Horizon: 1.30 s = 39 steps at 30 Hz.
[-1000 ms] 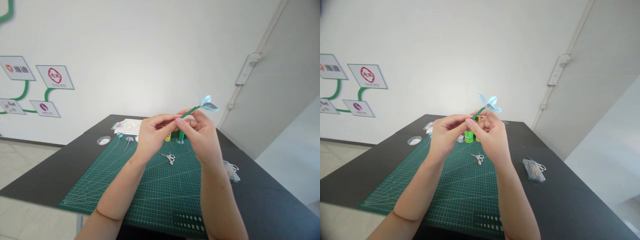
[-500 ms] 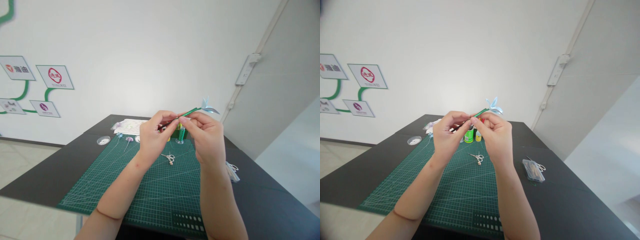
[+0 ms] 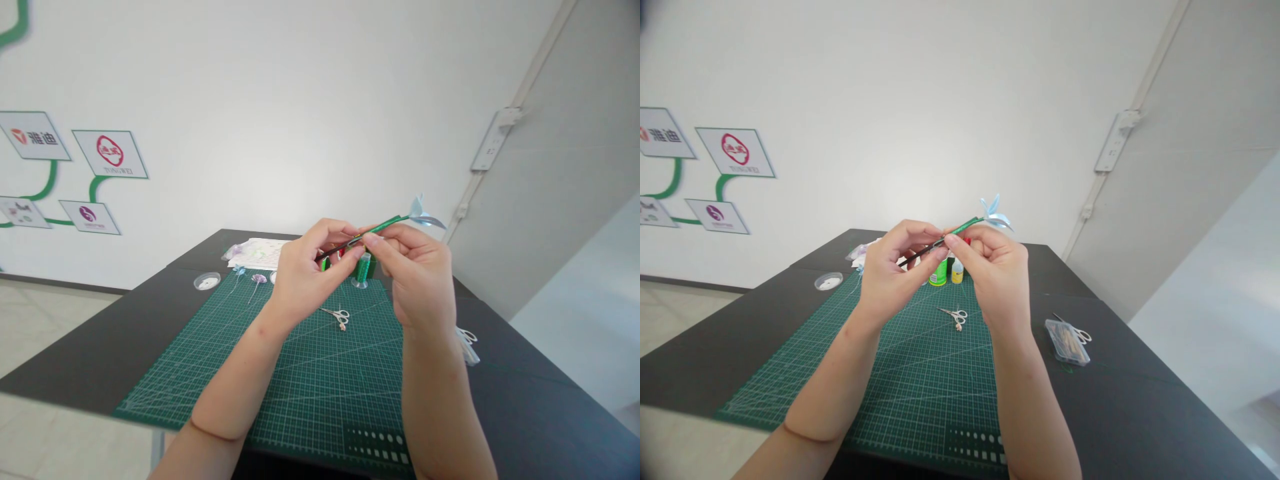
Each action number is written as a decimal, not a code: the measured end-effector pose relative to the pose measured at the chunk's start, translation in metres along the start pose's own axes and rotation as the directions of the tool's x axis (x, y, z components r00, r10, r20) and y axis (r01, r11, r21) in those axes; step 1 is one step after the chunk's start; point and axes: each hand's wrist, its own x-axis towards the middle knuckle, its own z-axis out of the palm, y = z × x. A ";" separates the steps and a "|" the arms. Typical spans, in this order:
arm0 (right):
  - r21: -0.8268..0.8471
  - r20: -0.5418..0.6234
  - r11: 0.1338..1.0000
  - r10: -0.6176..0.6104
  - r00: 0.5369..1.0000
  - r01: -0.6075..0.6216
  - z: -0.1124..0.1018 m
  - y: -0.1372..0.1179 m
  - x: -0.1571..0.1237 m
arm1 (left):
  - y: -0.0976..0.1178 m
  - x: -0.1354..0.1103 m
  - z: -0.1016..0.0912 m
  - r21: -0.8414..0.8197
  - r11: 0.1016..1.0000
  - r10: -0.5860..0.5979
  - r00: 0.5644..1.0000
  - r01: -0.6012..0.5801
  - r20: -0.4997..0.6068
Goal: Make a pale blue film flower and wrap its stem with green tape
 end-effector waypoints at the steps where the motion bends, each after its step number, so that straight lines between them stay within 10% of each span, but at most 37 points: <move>1: 0.006 0.002 1.000 -0.001 1.000 0.001 0.000 0.000 0.000 | 0.000 0.000 0.000 0.005 1.000 0.004 1.000 -0.004 0.003; 19: -0.293 0.039 0.941 -0.162 0.986 0.167 0.004 -0.004 -0.008 | -0.004 0.004 -0.012 0.032 0.999 0.030 0.989 -0.026 -0.146; 29: -0.222 0.202 0.969 -0.068 0.977 0.113 -0.012 -0.020 -0.019 | -0.012 0.008 -0.034 0.300 0.952 -0.122 0.975 0.062 0.185; 39: -0.113 0.104 0.987 -0.103 0.989 0.115 -0.031 -0.030 -0.023 | 0.003 0.002 -0.032 0.504 0.861 -0.239 0.818 -0.071 0.523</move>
